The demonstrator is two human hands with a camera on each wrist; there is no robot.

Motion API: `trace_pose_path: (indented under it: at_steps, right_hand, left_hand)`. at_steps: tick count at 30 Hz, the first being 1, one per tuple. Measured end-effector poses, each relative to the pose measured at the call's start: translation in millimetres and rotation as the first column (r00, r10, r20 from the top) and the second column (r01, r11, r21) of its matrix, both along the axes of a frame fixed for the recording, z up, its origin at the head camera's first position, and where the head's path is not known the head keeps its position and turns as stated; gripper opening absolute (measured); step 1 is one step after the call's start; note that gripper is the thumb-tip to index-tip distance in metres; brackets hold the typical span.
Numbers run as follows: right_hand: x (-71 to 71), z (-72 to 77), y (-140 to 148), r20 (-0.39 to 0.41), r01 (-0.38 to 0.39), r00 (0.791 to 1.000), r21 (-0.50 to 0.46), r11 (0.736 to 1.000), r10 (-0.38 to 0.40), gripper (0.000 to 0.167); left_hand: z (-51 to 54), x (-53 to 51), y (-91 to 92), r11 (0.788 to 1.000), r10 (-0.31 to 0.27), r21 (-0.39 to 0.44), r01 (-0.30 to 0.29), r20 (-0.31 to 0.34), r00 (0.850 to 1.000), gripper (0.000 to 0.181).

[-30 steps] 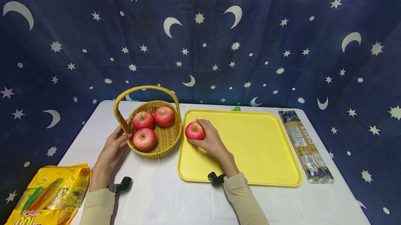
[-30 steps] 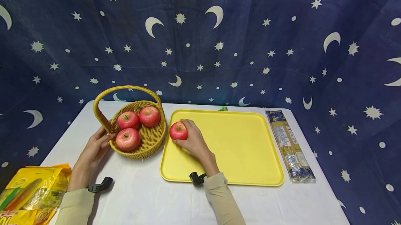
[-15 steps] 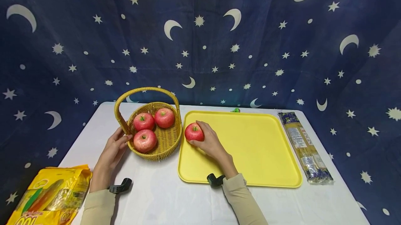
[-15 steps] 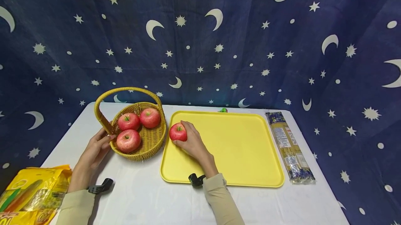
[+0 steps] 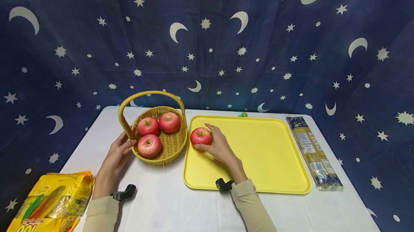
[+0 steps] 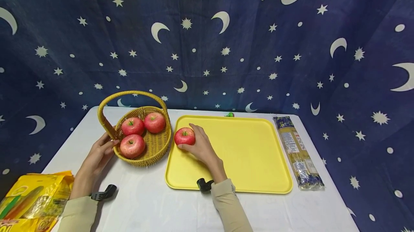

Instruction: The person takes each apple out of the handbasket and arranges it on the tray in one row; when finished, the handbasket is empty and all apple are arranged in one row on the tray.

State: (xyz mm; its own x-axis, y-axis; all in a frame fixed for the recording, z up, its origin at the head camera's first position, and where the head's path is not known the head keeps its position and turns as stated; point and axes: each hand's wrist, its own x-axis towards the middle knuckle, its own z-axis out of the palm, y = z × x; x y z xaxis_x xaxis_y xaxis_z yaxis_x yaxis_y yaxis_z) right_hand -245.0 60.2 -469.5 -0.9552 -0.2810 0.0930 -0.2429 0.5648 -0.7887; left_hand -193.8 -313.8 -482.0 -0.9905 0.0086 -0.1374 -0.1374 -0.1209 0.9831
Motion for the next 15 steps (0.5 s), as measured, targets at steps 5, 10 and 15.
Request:
trace_pose_path:
  at_steps: [5, 10, 15]
  right_hand:
    - [1.4, 6.3, 1.3, -0.096, 0.002, 0.995, -0.045, 0.999, -0.006, 0.077]
    - [3.7, 10.9, 0.5, -0.169, -0.003, 0.986, -0.095, 0.995, -0.013, 0.067]
    - [7.3, 16.6, -3.6, -0.239, -0.037, 0.971, -0.15, 0.988, 0.0, 0.06]
  left_hand:
    - [1.7, 1.1, 0.6, 1.0, 0.004, -0.001, -0.004, 0.006, 1.0, 0.075]
    - [2.8, 1.3, 0.5, 1.0, 0.002, -0.001, -0.002, 0.016, 1.0, 0.077]
    - [4.0, 1.4, 1.5, 1.0, 0.006, -0.001, -0.006, 0.024, 1.0, 0.077]
